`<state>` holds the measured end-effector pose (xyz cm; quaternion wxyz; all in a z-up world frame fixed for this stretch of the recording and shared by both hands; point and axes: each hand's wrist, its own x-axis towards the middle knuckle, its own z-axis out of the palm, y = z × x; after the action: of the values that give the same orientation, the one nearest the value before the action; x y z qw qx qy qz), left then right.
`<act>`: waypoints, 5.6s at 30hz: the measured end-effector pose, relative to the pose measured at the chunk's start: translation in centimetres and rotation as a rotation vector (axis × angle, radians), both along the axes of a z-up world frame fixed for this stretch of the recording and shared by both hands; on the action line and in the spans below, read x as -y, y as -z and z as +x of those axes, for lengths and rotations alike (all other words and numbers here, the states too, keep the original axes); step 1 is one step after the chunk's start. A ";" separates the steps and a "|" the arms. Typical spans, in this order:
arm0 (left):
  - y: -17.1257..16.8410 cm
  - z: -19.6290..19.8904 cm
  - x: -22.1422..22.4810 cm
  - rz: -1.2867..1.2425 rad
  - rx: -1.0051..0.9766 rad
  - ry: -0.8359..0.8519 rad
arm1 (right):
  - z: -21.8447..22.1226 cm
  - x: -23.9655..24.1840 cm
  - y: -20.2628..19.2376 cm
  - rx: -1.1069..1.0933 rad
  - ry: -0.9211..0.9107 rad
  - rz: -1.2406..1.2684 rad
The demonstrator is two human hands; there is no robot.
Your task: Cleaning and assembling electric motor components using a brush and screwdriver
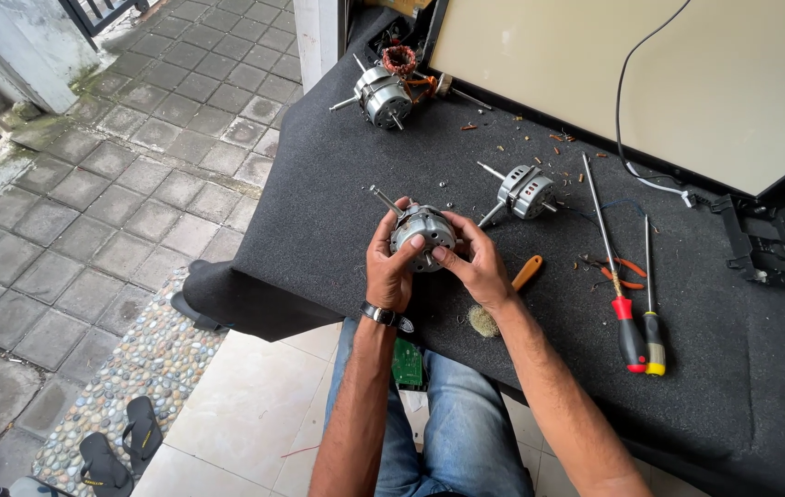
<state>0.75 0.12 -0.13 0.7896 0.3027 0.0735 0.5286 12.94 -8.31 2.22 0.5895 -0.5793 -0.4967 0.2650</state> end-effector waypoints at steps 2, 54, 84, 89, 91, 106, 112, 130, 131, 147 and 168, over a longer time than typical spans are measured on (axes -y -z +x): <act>-0.3 -0.2 0.0 0.002 -0.002 -0.002 | 0.0 0.0 0.0 -0.003 0.003 0.002; 2.5 -4.9 -2.3 0.054 -0.208 -0.149 | 3.3 2.3 -1.2 0.080 0.103 0.070; 2.7 -8.0 -8.0 0.141 -0.315 -0.327 | -8.6 -3.8 0.2 1.125 0.135 0.013; 2.4 -8.1 -7.7 0.174 -0.382 -0.313 | -6.7 -3.2 2.4 1.073 0.163 -0.027; 2.3 -7.9 -7.8 0.177 -0.385 -0.324 | -5.6 -2.5 1.9 1.003 0.186 -0.050; -0.3 -8.5 -6.3 0.290 -0.538 -0.299 | -5.1 -1.3 -2.5 -0.410 -0.167 0.074; 0.9 -8.2 -7.0 0.267 -0.508 -0.288 | -4.9 -1.7 -3.3 -0.395 -0.043 0.068; -0.8 -9.0 -5.9 0.504 -0.687 -0.424 | -6.4 -5.5 -6.7 0.507 0.019 0.101; -0.8 -8.9 -5.8 0.522 -0.703 -0.450 | -6.5 -5.6 -6.6 0.566 0.035 0.122; -0.9 -9.1 -6.0 0.564 -0.701 -0.481 | -6.7 -6.3 -5.9 0.703 0.120 0.373; -1.0 -9.4 -6.1 0.628 -0.641 -0.360 | -3.6 -8.5 -6.1 0.394 -0.093 0.033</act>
<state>-8.67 6.22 0.89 0.4936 0.6564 0.2012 0.5338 9.35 0.18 8.33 0.4776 -0.5864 -0.6329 0.1655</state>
